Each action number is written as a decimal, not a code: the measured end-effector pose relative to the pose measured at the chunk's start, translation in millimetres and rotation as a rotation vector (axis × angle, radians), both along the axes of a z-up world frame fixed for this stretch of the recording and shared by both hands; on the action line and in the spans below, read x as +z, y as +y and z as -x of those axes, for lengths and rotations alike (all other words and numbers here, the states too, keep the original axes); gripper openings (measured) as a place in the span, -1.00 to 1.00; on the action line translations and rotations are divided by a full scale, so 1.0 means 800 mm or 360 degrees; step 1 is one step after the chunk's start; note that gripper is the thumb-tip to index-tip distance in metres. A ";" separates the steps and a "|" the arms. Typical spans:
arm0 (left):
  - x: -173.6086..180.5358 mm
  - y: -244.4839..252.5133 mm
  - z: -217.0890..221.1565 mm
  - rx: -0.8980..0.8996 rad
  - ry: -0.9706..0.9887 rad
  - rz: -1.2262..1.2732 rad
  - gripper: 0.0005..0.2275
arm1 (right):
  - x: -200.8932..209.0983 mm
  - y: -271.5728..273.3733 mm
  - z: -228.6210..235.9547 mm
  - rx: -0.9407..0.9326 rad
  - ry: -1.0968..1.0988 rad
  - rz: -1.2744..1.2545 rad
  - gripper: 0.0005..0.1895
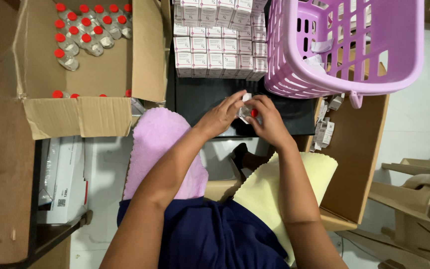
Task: The person sits on the floor and repeatedly takes small white boxes from a pink basket, opens them, places a small bottle with a red cap inside, closes the box, and stacks it on a growing pile. The person also moves a pink basket and a cardboard box of bottles to access items.
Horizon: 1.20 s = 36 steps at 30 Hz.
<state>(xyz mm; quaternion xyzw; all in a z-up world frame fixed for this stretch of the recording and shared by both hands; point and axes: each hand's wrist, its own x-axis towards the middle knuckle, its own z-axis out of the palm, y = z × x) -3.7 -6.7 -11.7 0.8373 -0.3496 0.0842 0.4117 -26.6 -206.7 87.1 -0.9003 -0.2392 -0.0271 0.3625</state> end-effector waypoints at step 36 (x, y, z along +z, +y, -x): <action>-0.026 -0.001 -0.003 0.0083 0.0395 0.0227 -0.46 | 0.003 0.010 0.016 -0.0123 -0.0321 0.0573 -0.70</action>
